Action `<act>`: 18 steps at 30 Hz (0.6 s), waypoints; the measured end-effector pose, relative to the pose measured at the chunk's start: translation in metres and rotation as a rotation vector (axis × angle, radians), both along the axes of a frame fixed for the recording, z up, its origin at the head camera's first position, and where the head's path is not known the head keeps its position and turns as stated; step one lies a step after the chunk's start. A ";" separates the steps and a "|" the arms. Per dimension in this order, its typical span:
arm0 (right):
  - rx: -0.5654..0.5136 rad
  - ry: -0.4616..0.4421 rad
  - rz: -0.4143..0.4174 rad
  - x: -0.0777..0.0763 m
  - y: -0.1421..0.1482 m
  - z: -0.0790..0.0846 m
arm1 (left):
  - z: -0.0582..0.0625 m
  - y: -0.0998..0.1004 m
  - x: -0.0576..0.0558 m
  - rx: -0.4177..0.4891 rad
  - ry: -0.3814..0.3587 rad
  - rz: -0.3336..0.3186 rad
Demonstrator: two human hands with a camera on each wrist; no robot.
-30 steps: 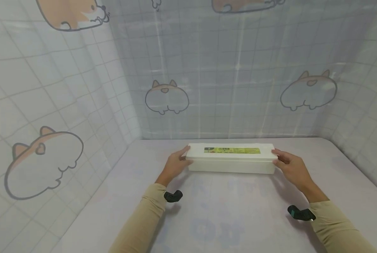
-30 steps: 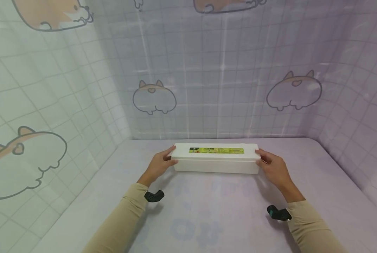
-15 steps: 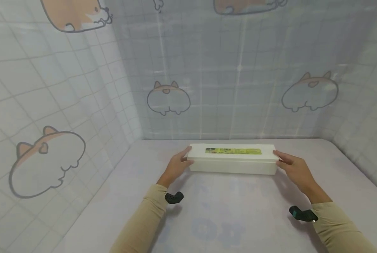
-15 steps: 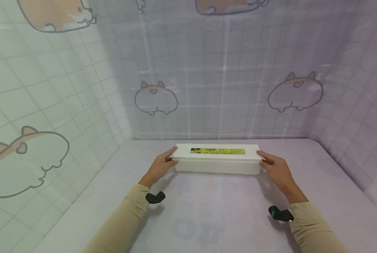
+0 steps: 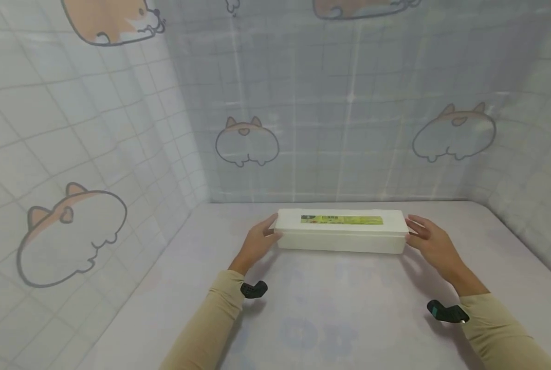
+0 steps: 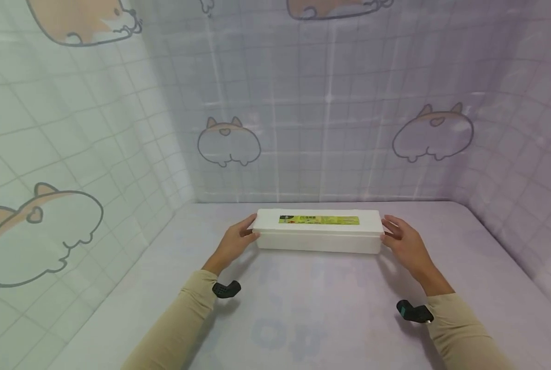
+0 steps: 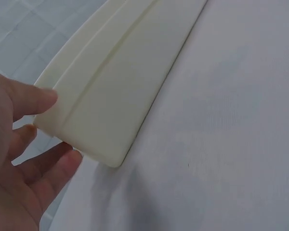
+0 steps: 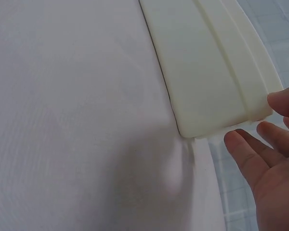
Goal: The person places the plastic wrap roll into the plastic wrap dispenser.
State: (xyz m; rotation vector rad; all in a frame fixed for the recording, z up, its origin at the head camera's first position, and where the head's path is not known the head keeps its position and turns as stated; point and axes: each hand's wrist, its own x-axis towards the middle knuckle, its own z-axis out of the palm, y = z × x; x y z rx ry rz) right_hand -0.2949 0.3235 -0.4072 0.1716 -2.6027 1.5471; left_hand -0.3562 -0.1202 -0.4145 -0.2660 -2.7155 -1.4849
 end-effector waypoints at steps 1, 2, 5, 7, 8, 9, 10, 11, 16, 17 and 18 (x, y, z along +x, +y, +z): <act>0.005 -0.002 0.005 0.000 0.001 0.000 | 0.000 -0.001 0.001 -0.010 0.005 0.000; 0.010 -0.005 0.009 0.000 0.001 0.000 | 0.000 -0.001 0.002 -0.016 0.010 -0.003; 0.024 -0.016 0.014 0.002 0.002 -0.003 | -0.001 -0.004 0.005 -0.037 0.023 -0.017; 0.034 -0.022 0.006 0.003 0.002 -0.004 | -0.001 -0.006 0.007 -0.051 0.035 -0.030; 0.042 -0.022 0.000 0.004 0.003 -0.005 | -0.001 -0.007 0.008 -0.058 0.043 -0.036; 0.049 -0.022 -0.006 0.004 0.004 -0.006 | -0.001 -0.008 0.008 -0.063 0.050 -0.040; 0.056 -0.021 -0.009 0.005 0.004 -0.006 | -0.001 -0.009 0.009 -0.071 0.056 -0.042; 0.061 -0.018 -0.012 0.005 0.005 -0.007 | -0.001 -0.010 0.009 -0.079 0.068 -0.043; 0.063 -0.015 -0.010 0.008 0.009 -0.006 | -0.003 -0.014 0.008 -0.105 0.122 -0.053; 0.061 -0.018 -0.009 0.008 0.010 -0.006 | -0.003 -0.015 0.008 -0.109 0.132 -0.056; 0.064 -0.021 -0.009 0.008 0.010 -0.006 | -0.003 -0.016 0.007 -0.117 0.138 -0.056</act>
